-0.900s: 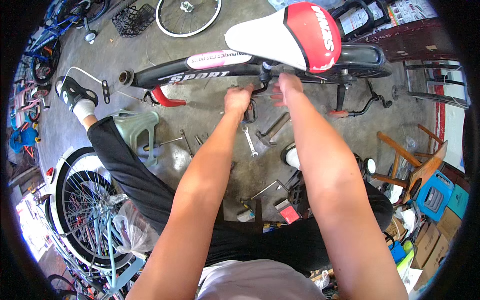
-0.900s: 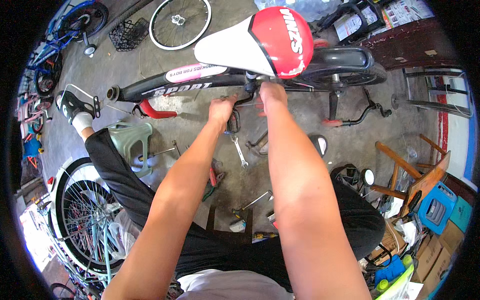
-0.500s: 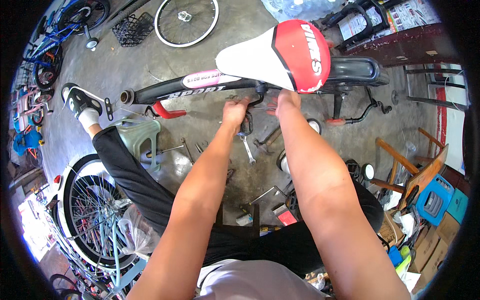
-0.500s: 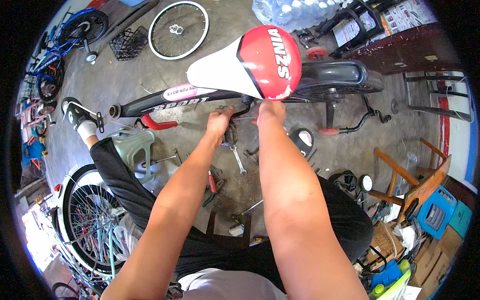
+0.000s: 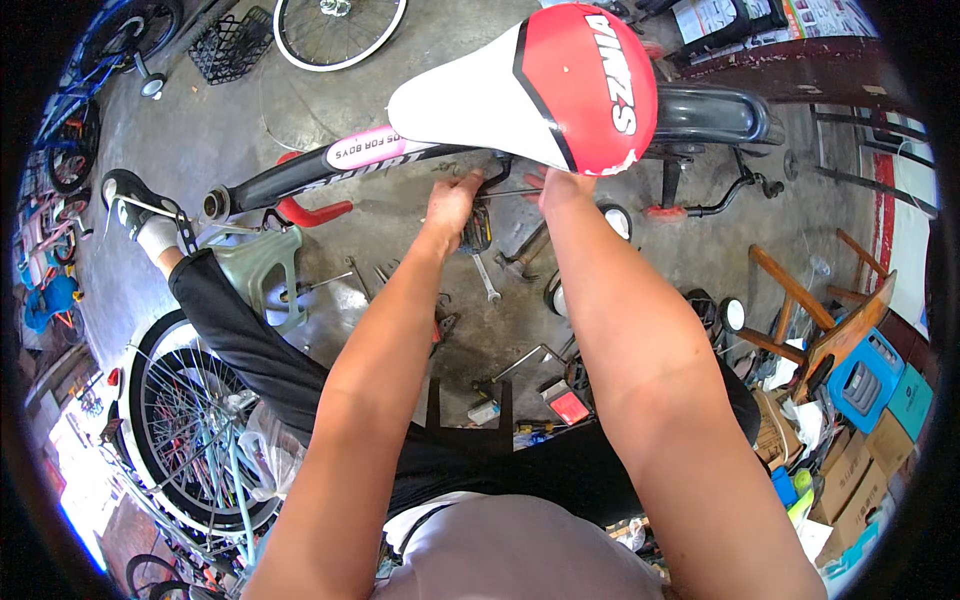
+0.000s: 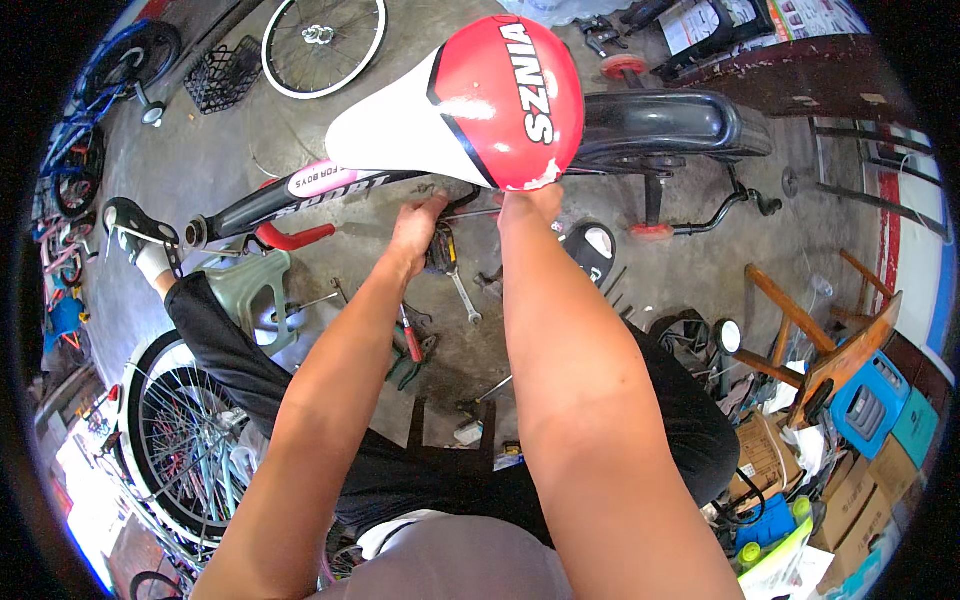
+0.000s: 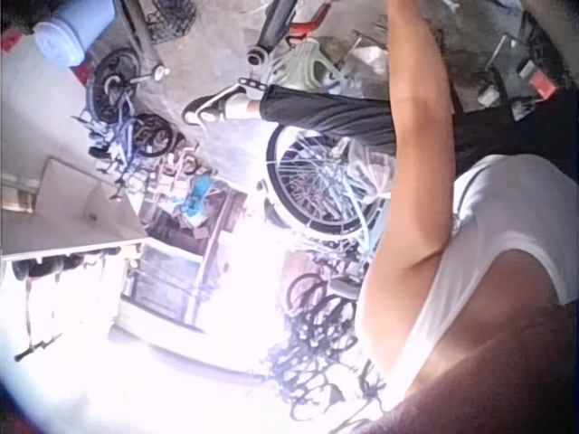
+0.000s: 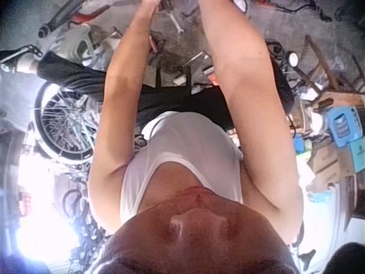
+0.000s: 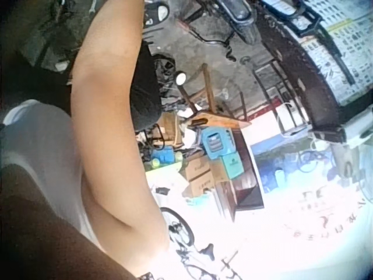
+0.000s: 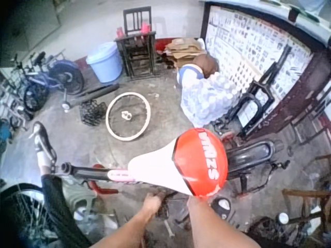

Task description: The person removes a pedal and disassembles the bottom bracket of a bicycle frame using a wrench and a screwdriver while seated on the floor.

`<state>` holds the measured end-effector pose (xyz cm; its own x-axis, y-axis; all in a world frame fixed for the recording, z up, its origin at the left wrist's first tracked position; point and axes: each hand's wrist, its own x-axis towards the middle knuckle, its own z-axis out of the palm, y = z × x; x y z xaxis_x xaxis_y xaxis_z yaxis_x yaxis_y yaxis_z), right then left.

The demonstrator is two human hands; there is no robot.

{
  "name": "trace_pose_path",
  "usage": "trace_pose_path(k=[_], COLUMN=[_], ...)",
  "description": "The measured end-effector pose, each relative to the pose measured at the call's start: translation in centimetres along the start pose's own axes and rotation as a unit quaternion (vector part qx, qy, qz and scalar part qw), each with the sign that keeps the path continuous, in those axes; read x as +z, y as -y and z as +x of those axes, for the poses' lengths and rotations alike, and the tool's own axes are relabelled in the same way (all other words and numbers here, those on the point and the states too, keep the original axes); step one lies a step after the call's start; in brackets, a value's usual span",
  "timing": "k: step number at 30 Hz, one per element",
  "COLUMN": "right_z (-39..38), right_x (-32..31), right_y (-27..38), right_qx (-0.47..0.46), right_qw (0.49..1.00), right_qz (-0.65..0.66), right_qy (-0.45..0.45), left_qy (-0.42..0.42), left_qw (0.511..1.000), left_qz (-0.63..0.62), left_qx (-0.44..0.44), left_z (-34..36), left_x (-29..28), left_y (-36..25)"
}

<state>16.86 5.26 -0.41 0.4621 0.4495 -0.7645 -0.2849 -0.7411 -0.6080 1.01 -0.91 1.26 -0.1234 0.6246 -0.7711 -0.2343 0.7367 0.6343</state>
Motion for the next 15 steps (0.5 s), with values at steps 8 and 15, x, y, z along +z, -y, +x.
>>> trace_pose_path(k=[8, 15], right_z=[0.8, -0.7], right_x=[0.7, 1.4], right_y=[1.2, 1.5], right_qx=[-0.023, -0.004], right_qw=[0.995, 1.000], right_qz=[0.057, 0.006], right_qy=[-0.078, -0.003], left_qy=[0.068, 0.093], left_qw=[0.997, 0.996], left_qz=[0.020, -0.007], left_qx=[-0.010, -0.014], left_z=[1.5, 2.1], left_x=[-0.4, -1.8], left_y=[-0.7, -0.2])
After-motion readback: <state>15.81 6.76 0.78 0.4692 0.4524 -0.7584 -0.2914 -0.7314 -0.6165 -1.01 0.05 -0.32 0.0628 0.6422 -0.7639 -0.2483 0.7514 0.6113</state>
